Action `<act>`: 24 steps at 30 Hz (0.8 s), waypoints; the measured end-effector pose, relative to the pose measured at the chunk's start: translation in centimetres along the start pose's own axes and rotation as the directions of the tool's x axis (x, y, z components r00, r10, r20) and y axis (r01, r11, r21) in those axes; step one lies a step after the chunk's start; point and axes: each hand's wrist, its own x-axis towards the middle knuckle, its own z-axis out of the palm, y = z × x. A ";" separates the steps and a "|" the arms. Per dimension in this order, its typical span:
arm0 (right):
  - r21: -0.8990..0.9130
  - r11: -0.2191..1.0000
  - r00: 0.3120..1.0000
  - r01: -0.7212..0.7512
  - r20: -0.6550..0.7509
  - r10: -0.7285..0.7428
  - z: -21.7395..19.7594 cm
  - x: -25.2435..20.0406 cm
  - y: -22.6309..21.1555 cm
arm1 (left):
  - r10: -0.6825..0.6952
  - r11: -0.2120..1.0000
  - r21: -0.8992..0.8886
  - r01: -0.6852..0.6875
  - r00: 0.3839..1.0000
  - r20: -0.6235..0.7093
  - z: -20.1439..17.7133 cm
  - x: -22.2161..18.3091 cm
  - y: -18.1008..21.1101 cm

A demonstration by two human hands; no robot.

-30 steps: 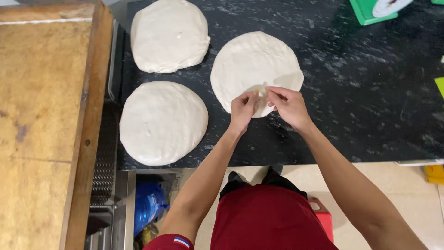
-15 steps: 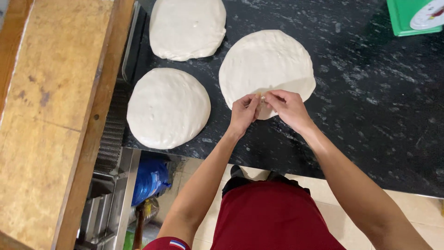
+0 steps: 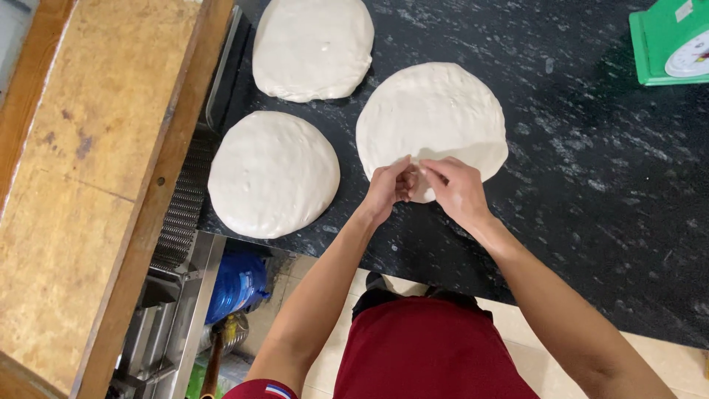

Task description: The recorder prepares, divides, and shapes dough portions on a bakery countertop using a bench scraper and scales.

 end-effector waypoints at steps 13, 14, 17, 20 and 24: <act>0.876 0.475 0.617 0.079 -0.417 0.667 -8.6 4.2 8.0 | 0.711 0.073 0.920 -0.385 0.667 0.223 1.7 -3.8 0.7; 0.879 0.468 0.640 0.089 -0.411 0.649 -9.2 6.4 8.7 | 0.730 0.063 0.926 -0.372 0.650 0.212 1.2 -3.4 0.5; 0.572 0.663 0.507 0.484 -0.800 0.320 -9.9 13.8 8.3 | 0.626 0.129 0.916 -0.381 0.747 0.223 0.3 -2.8 -0.1; 0.585 0.590 0.465 0.557 -0.808 0.361 -5.8 23.3 -0.4 | 0.747 -0.012 0.830 -0.558 0.547 0.378 -0.5 -3.6 0.9; 0.435 0.870 0.903 0.231 -0.429 -0.025 -0.7 26.4 -9.6 | 0.614 0.231 0.863 -0.449 0.756 0.229 -1.9 -4.0 2.7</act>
